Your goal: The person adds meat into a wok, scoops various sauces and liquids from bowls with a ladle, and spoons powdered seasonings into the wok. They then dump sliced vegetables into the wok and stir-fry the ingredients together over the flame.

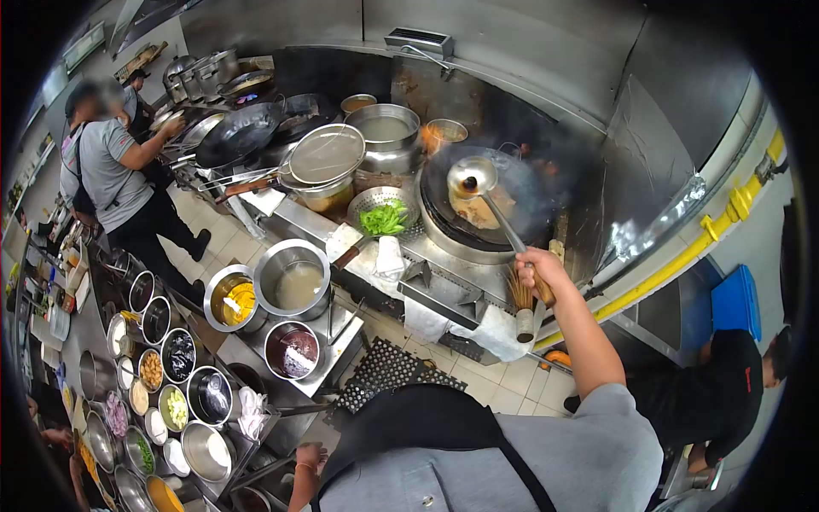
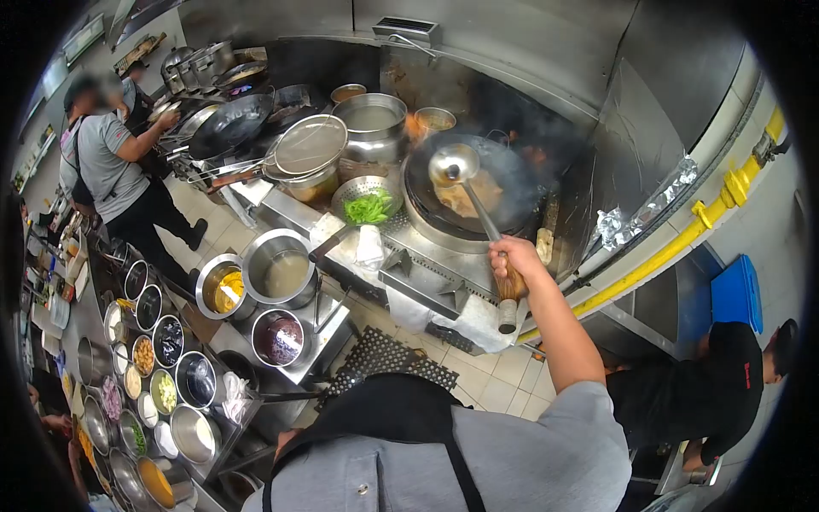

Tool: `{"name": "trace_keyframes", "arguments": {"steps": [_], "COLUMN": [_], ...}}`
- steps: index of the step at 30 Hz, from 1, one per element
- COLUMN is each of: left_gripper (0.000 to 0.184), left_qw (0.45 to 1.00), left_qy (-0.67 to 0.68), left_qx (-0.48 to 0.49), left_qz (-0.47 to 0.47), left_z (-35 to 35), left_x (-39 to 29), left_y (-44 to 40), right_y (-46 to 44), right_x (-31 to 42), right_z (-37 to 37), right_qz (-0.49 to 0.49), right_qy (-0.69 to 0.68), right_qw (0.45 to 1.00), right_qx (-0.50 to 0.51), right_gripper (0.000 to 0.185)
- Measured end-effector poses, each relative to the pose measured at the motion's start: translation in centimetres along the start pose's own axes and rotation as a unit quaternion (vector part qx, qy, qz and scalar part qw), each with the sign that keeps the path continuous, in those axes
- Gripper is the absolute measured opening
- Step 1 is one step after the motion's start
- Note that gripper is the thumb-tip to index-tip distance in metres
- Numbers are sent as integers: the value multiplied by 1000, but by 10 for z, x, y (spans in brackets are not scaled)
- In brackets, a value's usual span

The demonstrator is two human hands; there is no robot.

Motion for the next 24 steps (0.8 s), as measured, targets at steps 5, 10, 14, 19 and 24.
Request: {"name": "trace_keyframes", "arguments": {"steps": [5, 10, 14, 19, 24], "left_gripper": [16, 16, 16, 16, 14], "left_qw": [990, 977, 975, 978, 968], "left_qy": [26, -122, -118, -110, 80], "left_qx": [-124, -142, -146, -147, -157], "left_qz": [69, 99, 115, 94, 177], "left_z": [5, 5, 5, 7, 7], "left_x": [75, 98, 107, 102, 91], "left_y": [-10, 19, 26, 15, 8], "right_y": [-53, -67, -54, -52, -60], "right_x": [-7, -3, 2, -4, 1], "right_z": [48, 67, 64, 71, 56], "right_qz": [0, 60, 42, -10, 36], "right_qy": [57, 108, 46, -23, 55], "right_qw": [997, 982, 994, 998, 994], "right_qx": [-57, -144, -93, -60, -90], "right_gripper": [15, 9, 10, 12, 12]}}
Point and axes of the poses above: each hand's wrist, its own y-axis away from the middle knuckle, its own z-axis out of the back of the hand, x = y × z, the point moved 5 cm from there along -y, towards the middle knuckle, and after that the axes turned 10 degrees about x, right-handed, at the moved point
